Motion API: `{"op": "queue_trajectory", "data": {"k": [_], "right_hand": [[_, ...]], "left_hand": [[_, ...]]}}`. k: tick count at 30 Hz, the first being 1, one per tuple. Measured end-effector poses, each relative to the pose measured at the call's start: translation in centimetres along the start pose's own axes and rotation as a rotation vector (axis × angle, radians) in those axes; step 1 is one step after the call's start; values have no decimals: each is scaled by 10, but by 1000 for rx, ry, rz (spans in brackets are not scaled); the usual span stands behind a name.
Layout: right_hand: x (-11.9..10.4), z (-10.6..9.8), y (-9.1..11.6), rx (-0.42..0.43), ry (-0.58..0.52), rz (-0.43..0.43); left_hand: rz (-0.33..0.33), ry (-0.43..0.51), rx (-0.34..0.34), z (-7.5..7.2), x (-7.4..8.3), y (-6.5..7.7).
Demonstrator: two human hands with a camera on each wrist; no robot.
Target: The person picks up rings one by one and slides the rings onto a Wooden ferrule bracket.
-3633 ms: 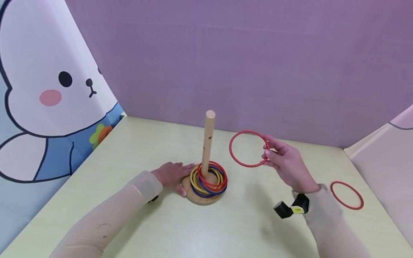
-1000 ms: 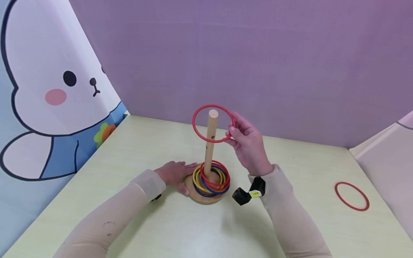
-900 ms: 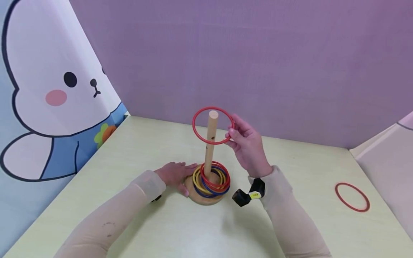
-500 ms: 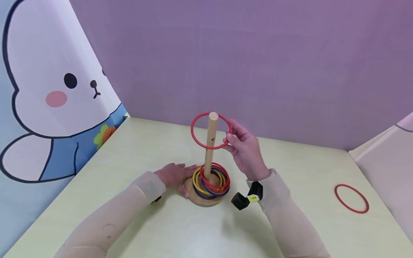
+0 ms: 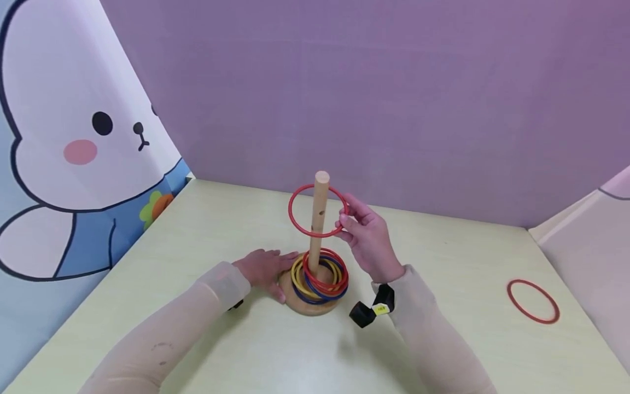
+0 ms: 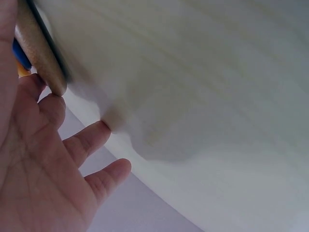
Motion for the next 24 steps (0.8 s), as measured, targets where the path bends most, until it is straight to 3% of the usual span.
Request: {"op": "queue_trajectory", "data": {"k": [5, 15, 24], "right_hand": [[8, -3, 2, 15, -3, 2], [30, -8, 4, -3, 17, 55], [47, -11, 7, 32, 44, 99]], "left_hand": [[23, 1, 14, -2, 0, 1], [6, -1, 0, 1, -3, 0], [34, 45, 13, -1, -2, 1]]}}
Point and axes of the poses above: each hand's wrist, its own y-axis away from the middle knuckle, its own z-axis out of the palm, x = y × z, the point moved 2 cm from there along -y, towards the middle knuckle, and after that the axes turned 11 degrees about -x, right-handed, at the moved point
